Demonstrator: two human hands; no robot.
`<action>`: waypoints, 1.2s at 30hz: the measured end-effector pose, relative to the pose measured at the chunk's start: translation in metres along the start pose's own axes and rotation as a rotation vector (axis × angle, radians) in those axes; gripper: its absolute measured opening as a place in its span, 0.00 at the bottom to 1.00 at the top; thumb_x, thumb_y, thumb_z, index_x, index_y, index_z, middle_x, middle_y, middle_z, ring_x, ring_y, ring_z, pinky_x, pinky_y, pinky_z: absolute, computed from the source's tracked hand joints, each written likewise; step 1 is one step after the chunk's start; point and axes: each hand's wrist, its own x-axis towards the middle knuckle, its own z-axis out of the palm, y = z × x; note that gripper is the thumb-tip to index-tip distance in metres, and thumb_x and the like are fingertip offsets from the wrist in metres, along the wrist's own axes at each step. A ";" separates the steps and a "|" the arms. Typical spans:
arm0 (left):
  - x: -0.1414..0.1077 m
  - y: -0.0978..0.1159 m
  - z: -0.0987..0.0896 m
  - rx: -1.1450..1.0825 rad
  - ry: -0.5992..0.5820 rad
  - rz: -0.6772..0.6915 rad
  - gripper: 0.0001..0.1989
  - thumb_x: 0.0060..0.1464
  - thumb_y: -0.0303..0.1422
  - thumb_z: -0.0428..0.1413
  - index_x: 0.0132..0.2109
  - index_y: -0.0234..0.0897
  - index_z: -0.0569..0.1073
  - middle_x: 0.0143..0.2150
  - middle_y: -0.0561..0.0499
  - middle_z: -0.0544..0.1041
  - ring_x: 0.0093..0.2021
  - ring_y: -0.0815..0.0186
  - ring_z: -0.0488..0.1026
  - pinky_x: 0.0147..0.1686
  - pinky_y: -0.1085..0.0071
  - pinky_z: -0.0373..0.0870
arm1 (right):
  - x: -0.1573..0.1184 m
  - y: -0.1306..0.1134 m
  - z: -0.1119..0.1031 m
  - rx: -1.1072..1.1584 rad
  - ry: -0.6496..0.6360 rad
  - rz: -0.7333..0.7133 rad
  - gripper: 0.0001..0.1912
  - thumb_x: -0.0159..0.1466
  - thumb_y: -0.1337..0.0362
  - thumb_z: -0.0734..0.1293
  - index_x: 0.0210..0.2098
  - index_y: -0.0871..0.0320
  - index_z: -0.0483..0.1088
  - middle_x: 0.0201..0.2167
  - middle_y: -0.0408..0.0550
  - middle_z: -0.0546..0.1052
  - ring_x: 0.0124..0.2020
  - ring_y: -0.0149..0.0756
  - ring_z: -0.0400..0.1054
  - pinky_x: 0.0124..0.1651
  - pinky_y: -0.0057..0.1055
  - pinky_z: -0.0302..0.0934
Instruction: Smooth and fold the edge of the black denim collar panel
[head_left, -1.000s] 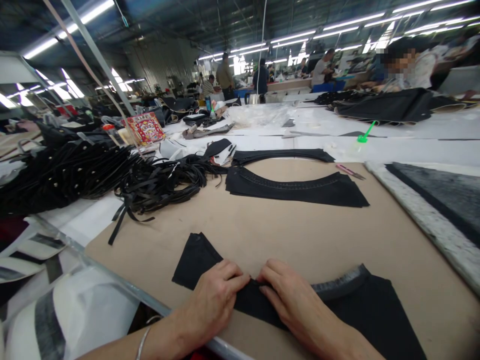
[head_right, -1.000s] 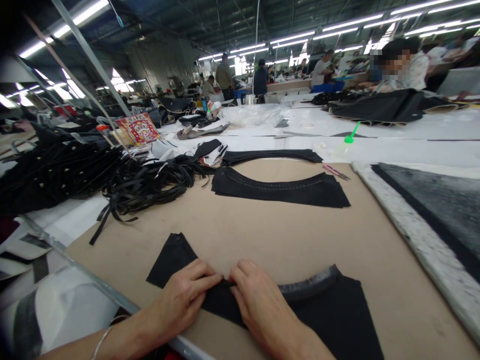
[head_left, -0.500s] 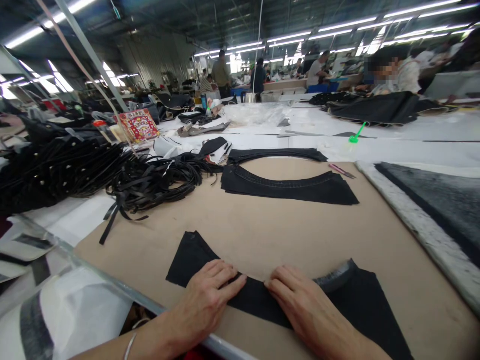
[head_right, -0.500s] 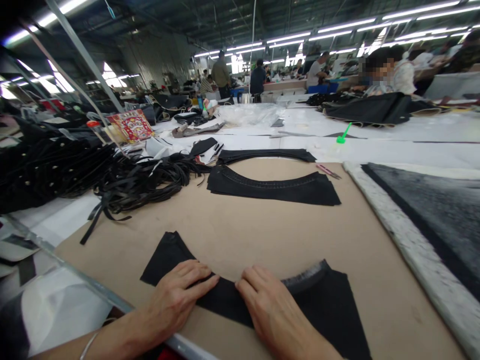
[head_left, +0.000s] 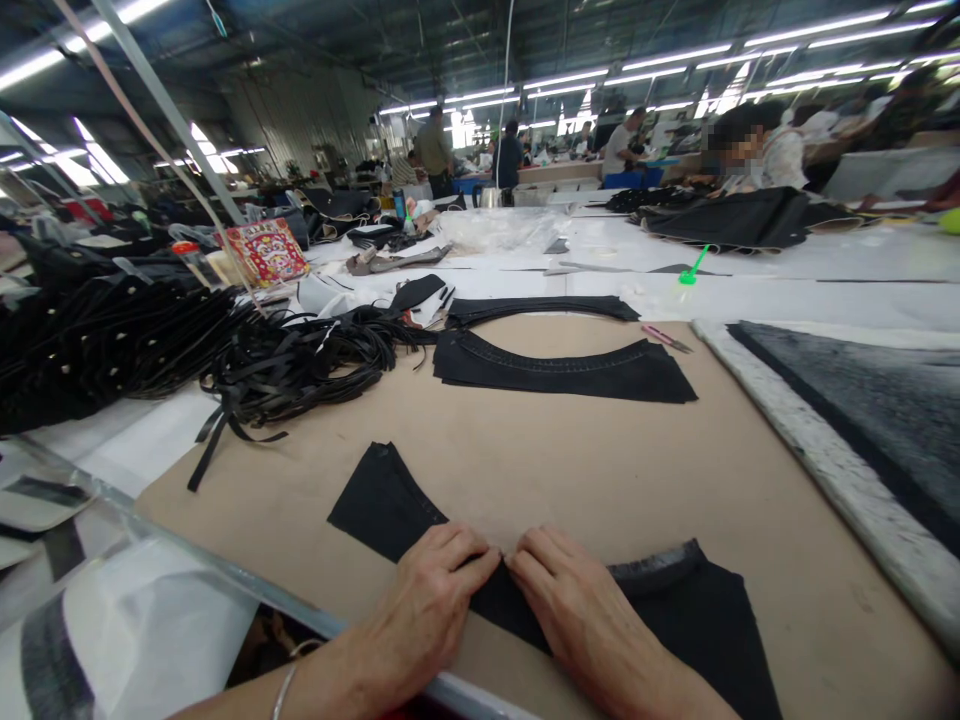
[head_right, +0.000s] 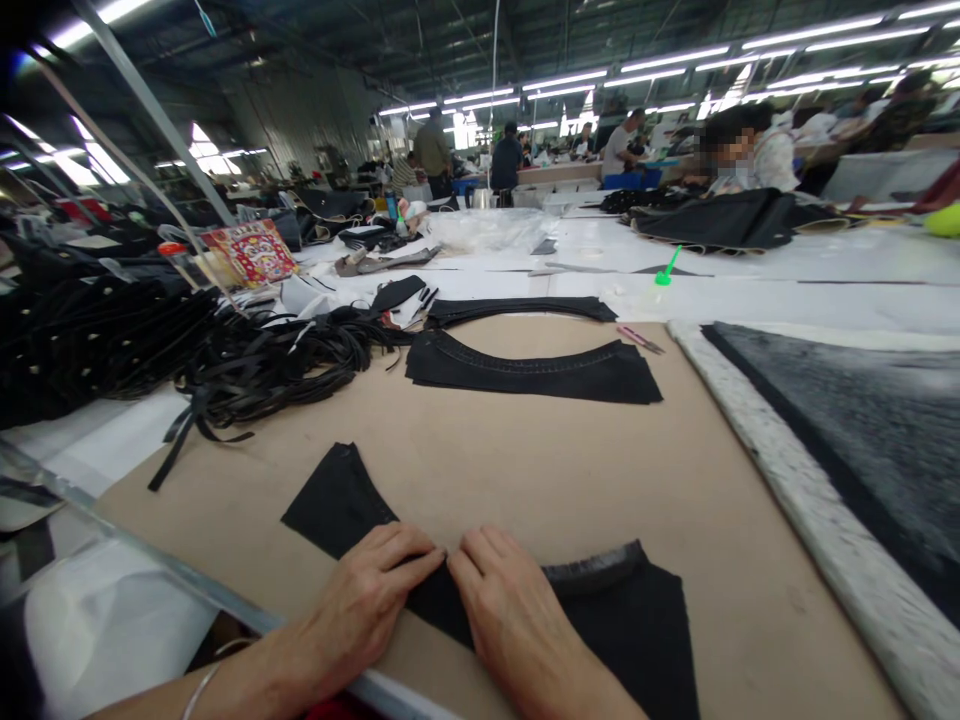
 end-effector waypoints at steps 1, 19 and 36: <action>-0.001 0.002 0.003 0.005 -0.001 0.015 0.20 0.58 0.20 0.45 0.55 0.36 0.71 0.47 0.45 0.75 0.47 0.60 0.70 0.49 0.61 0.71 | -0.001 0.001 -0.001 0.000 -0.005 0.001 0.12 0.63 0.80 0.60 0.38 0.59 0.68 0.37 0.48 0.70 0.38 0.39 0.62 0.44 0.37 0.61; -0.002 0.002 0.011 0.145 -0.063 0.100 0.26 0.55 0.17 0.44 0.58 0.39 0.69 0.49 0.43 0.71 0.49 0.57 0.67 0.47 0.58 0.71 | -0.033 0.030 -0.027 0.013 -0.059 -0.061 0.08 0.66 0.76 0.59 0.37 0.59 0.67 0.36 0.46 0.69 0.38 0.37 0.60 0.43 0.35 0.58; 0.011 -0.005 -0.002 -0.047 -0.072 0.090 0.19 0.60 0.20 0.44 0.53 0.35 0.72 0.45 0.46 0.74 0.45 0.62 0.68 0.47 0.63 0.70 | -0.021 0.005 -0.002 0.033 0.044 0.023 0.10 0.63 0.79 0.61 0.39 0.61 0.68 0.37 0.49 0.68 0.37 0.39 0.61 0.42 0.37 0.61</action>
